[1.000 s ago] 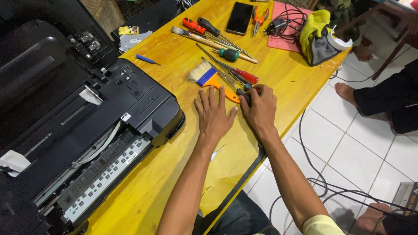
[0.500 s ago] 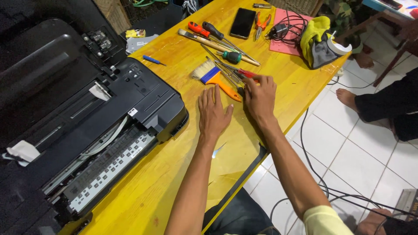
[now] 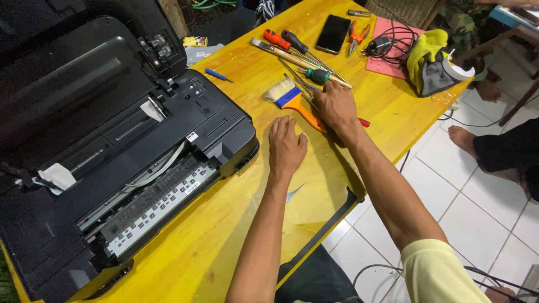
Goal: The person uses a brush to clean the exterior and interior surfaces of a disassembled printer. They then use a screwdriver to remove a small part, flip the printer over, and continue brushing the bottom and inside of the casing.
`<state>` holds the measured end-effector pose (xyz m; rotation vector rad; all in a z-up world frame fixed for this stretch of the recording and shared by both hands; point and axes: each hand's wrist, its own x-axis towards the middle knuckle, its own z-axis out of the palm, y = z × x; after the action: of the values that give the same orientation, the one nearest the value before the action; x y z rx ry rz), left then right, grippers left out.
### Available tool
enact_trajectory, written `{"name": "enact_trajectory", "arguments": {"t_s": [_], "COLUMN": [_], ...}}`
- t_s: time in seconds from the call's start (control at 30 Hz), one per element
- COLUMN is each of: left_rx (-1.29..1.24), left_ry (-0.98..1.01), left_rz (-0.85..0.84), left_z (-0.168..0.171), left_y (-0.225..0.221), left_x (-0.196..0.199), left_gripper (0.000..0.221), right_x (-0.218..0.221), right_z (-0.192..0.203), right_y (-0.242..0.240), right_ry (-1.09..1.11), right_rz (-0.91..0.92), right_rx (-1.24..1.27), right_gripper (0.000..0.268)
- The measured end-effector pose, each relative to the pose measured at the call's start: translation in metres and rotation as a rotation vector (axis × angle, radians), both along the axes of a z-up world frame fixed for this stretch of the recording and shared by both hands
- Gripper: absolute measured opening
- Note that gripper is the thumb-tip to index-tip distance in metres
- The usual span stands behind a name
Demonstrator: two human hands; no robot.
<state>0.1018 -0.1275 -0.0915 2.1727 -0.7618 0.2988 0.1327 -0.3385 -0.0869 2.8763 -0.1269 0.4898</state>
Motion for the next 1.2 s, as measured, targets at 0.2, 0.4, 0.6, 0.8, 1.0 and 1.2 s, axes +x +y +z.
{"name": "enact_trajectory", "arguments": {"t_s": [0.2, 0.4, 0.6, 0.8, 1.0, 1.2], "left_rx": [0.003, -0.025, -0.054, -0.056, -0.061, -0.1], "left_ry": [0.046, 0.016, 0.023, 0.009, 0.007, -0.004], "left_rz": [0.006, 0.003, 0.002, 0.013, 0.015, 0.011], "left_z": [0.004, 0.005, 0.0, -0.004, -0.007, -0.007], "left_y": [0.001, 0.002, 0.002, 0.0, 0.0, 0.001], "left_x": [0.0, 0.001, 0.003, 0.005, 0.006, 0.006], "left_gripper": [0.039, 0.034, 0.03, 0.031, 0.031, 0.027], "right_x": [0.014, 0.015, 0.021, 0.009, 0.01, 0.029], "right_z": [-0.018, -0.005, -0.008, 0.014, 0.017, -0.002], "right_y": [-0.004, 0.001, -0.002, 0.005, 0.011, 0.002], "right_ry": [0.056, 0.104, 0.126, 0.079, 0.052, 0.133], "right_rz": [-0.09, -0.139, -0.138, -0.078, -0.058, -0.149], "right_rx": [0.003, 0.005, -0.036, 0.059, 0.104, 0.049], "right_gripper": [0.022, 0.024, 0.025, 0.025, 0.026, 0.024]}}
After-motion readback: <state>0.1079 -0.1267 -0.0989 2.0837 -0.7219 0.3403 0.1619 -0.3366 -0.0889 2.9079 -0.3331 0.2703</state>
